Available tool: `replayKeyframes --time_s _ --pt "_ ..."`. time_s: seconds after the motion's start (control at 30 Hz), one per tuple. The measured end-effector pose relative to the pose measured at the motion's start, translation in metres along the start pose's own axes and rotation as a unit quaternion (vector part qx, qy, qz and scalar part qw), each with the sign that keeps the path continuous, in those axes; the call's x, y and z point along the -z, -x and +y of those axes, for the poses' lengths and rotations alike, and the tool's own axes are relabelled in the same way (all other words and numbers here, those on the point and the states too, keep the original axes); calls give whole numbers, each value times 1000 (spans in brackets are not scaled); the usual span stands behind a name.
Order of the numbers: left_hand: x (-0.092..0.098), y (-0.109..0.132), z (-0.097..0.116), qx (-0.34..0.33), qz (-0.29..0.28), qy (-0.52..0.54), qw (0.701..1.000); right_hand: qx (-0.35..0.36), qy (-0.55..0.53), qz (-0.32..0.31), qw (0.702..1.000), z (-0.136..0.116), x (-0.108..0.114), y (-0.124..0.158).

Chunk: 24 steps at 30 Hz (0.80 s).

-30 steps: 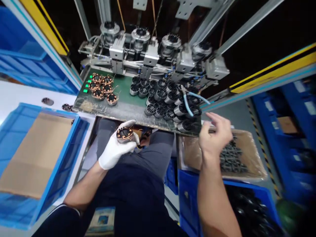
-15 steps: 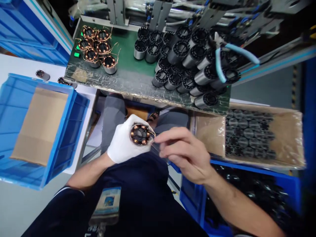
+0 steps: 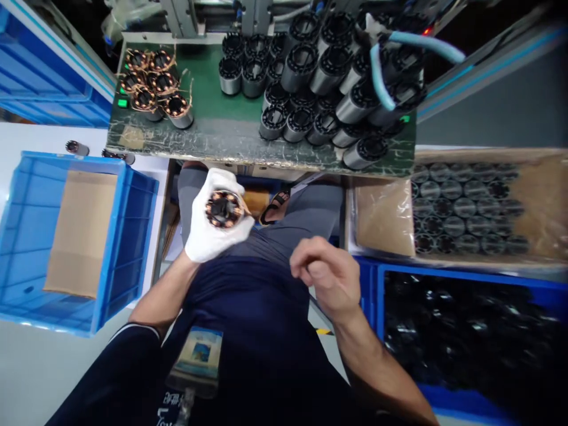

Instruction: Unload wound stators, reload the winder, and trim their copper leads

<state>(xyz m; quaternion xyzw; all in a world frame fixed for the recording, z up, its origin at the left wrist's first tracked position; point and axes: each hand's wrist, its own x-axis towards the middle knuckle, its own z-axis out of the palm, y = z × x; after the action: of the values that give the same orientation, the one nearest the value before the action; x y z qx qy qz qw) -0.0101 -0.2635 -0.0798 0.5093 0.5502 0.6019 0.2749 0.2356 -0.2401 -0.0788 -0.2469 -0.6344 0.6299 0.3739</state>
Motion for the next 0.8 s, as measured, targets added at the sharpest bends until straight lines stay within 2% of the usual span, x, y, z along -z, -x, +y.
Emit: replayKeyframes --time_s 0.1,0.17,0.2,0.27,0.3,0.4,0.43,0.5,0.57,0.63,0.7,0.8 --pt "3 0 -6 -111 -109 -28 987 -80 27 -18 996 -4 1 -15" --pt "2 6 -5 -87 -149 -14 985 -100 16 -26 994 -2 -5 -24" --pt "1 9 -3 -47 -158 12 986 -100 4 -29 995 1 -9 -26" --pt "0 14 0 74 -169 121 975 -96 -19 -39 994 8 -15 -29" --pt "-1 15 2 145 -172 196 954 -97 -21 -45 994 11 -18 -29" --pt "-9 14 2 327 -150 385 850 -102 3 -55 993 17 -18 -32" --pt "-12 13 0 366 -132 418 821 -99 17 -59 993 17 -17 -34" --pt "-18 10 -5 406 -98 452 788 -67 63 -59 994 15 -13 -40" --pt "-19 9 -14 407 -69 458 788 -11 98 -53 994 12 -11 -48" --pt "-15 9 -23 397 -56 429 809 33 73 -52 995 10 -13 -57" --pt "-8 12 -32 403 -58 384 828 44 12 -77 996 12 -20 -66" --pt "-1 18 -42 425 -52 355 831 35 -6 -116 993 23 -35 -75"
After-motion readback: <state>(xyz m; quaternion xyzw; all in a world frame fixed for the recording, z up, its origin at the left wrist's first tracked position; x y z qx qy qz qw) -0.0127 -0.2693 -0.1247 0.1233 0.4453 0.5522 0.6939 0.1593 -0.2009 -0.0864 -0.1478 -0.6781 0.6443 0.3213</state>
